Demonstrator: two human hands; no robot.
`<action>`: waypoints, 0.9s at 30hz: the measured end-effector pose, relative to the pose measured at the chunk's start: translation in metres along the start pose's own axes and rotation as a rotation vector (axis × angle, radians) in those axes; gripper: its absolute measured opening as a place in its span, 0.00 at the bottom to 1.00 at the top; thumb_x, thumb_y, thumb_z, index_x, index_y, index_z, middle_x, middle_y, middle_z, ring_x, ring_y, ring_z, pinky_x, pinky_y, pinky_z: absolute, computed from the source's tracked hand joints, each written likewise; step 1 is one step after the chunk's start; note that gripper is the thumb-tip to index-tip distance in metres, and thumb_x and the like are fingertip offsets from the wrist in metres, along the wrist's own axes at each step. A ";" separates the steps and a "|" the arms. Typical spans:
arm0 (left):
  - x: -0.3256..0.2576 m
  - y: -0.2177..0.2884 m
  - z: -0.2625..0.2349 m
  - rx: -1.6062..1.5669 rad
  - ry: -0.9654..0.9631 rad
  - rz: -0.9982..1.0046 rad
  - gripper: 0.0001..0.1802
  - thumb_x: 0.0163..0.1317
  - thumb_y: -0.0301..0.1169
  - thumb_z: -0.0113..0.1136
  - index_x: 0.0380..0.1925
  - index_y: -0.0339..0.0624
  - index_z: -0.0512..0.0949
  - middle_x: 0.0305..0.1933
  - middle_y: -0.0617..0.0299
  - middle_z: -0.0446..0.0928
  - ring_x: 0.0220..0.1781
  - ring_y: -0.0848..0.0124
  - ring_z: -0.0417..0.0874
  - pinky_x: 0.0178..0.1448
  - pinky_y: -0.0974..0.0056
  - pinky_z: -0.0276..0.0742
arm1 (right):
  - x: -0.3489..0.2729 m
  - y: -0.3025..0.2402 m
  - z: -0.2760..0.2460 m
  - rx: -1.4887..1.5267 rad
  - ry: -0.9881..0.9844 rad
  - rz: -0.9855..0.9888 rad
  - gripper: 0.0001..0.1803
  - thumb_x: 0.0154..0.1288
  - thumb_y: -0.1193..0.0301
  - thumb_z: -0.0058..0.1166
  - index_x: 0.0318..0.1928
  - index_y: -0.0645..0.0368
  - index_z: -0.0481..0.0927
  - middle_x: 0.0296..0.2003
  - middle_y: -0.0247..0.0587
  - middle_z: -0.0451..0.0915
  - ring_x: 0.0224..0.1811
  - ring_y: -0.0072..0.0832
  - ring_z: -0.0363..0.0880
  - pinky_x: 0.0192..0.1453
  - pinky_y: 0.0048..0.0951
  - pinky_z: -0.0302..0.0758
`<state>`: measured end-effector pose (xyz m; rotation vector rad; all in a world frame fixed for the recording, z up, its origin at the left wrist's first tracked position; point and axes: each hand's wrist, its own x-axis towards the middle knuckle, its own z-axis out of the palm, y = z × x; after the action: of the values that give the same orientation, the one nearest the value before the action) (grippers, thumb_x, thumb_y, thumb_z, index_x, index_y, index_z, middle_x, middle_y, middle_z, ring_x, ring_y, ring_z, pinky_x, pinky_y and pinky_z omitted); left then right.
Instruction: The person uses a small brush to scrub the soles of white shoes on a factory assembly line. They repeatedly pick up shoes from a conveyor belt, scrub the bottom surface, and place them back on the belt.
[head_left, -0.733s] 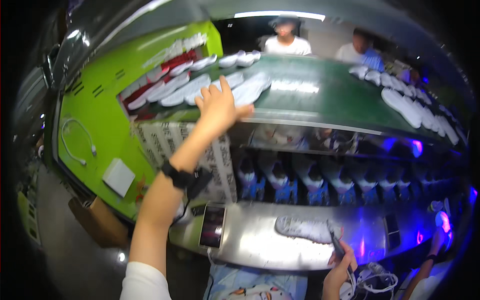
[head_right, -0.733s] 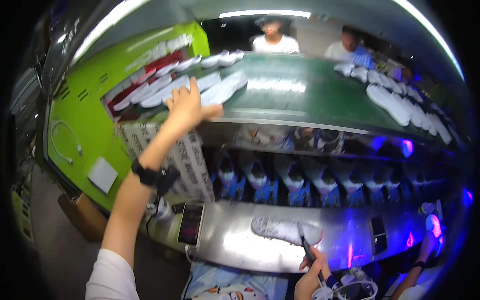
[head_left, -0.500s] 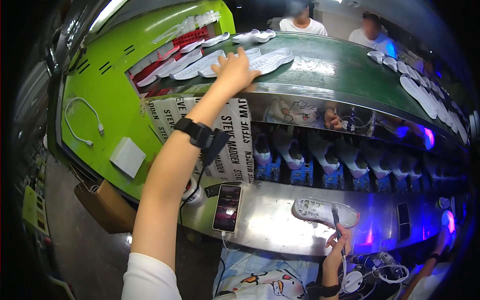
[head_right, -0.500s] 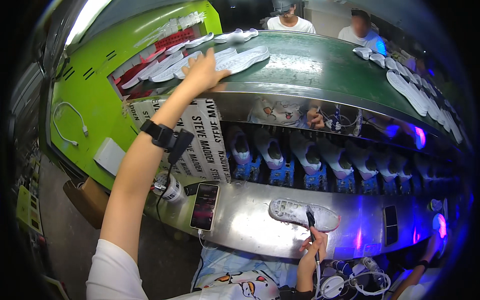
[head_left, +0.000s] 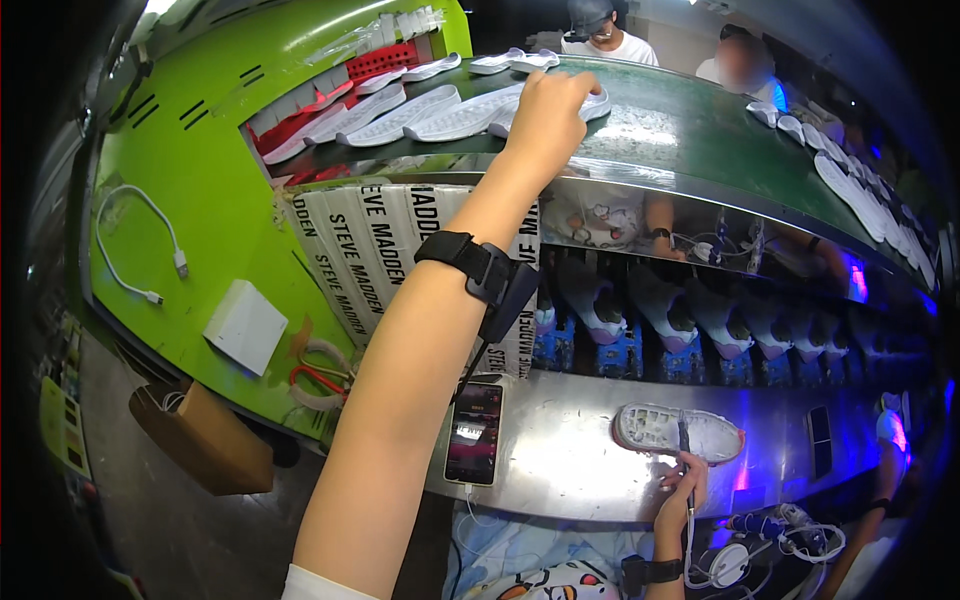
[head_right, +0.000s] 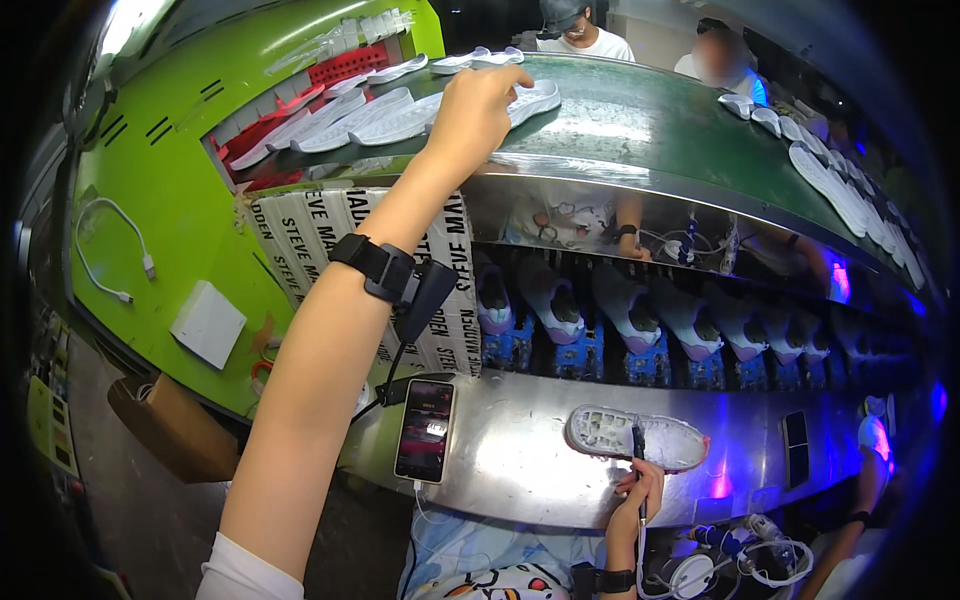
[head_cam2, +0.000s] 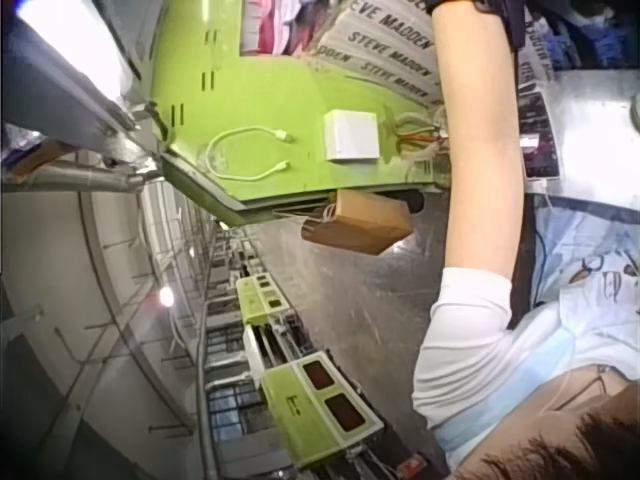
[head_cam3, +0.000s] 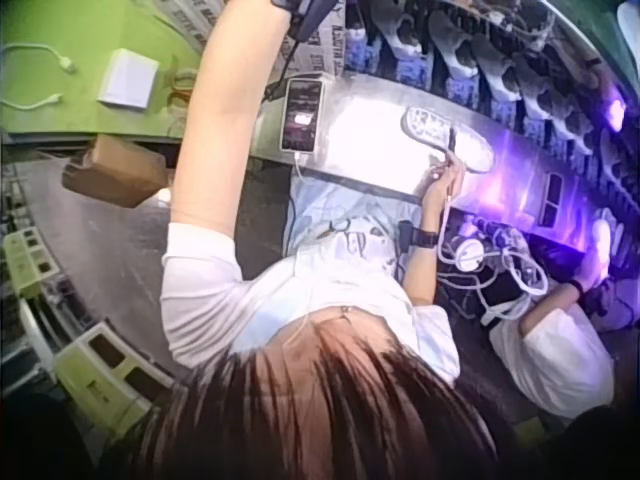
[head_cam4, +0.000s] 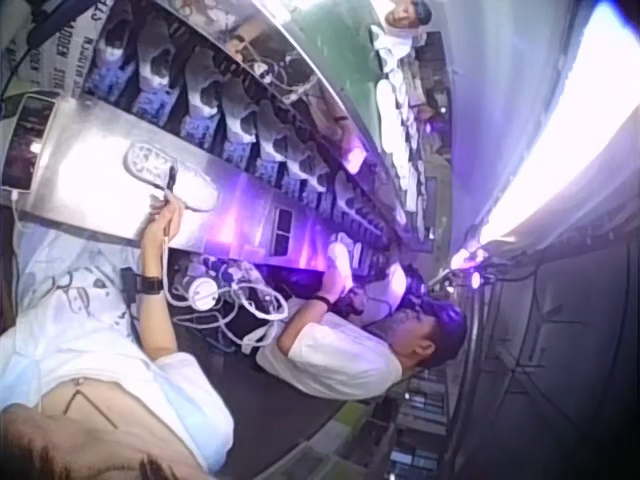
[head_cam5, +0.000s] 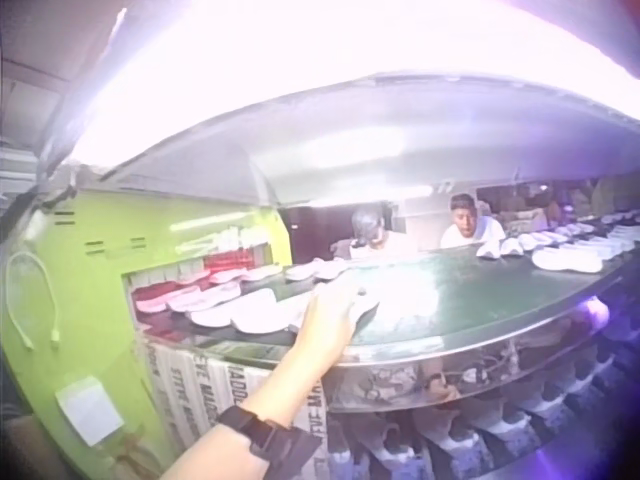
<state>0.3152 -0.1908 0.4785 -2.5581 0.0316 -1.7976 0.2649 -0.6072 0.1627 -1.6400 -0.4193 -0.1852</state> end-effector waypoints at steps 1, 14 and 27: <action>0.001 -0.001 -0.001 -0.058 0.002 0.019 0.13 0.49 0.16 0.58 0.35 0.41 0.82 0.29 0.50 0.82 0.35 0.50 0.81 0.44 0.53 0.76 | 0.000 0.002 0.000 0.005 0.002 -0.007 0.22 0.77 0.61 0.34 0.44 0.66 0.77 0.35 0.37 0.74 0.25 0.18 0.70 0.30 0.18 0.67; 0.008 0.018 -0.007 -0.151 -0.440 -0.233 0.19 0.60 0.46 0.59 0.26 0.41 0.85 0.21 0.52 0.79 0.27 0.57 0.82 0.37 0.60 0.77 | 0.000 0.001 0.000 0.007 -0.006 -0.004 0.22 0.78 0.60 0.34 0.46 0.65 0.77 0.37 0.37 0.73 0.28 0.17 0.70 0.28 0.17 0.68; 0.009 0.008 0.001 -0.073 -0.508 -0.273 0.18 0.55 0.44 0.56 0.28 0.41 0.86 0.30 0.48 0.82 0.37 0.53 0.84 0.48 0.55 0.78 | 0.001 -0.009 0.000 -0.095 -0.058 -0.033 0.14 0.74 0.69 0.42 0.47 0.65 0.77 0.39 0.36 0.72 0.28 0.16 0.68 0.30 0.17 0.67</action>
<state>0.3196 -0.1988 0.4866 -3.1154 -0.2732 -1.1624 0.2626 -0.6069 0.1715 -1.7362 -0.4886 -0.1846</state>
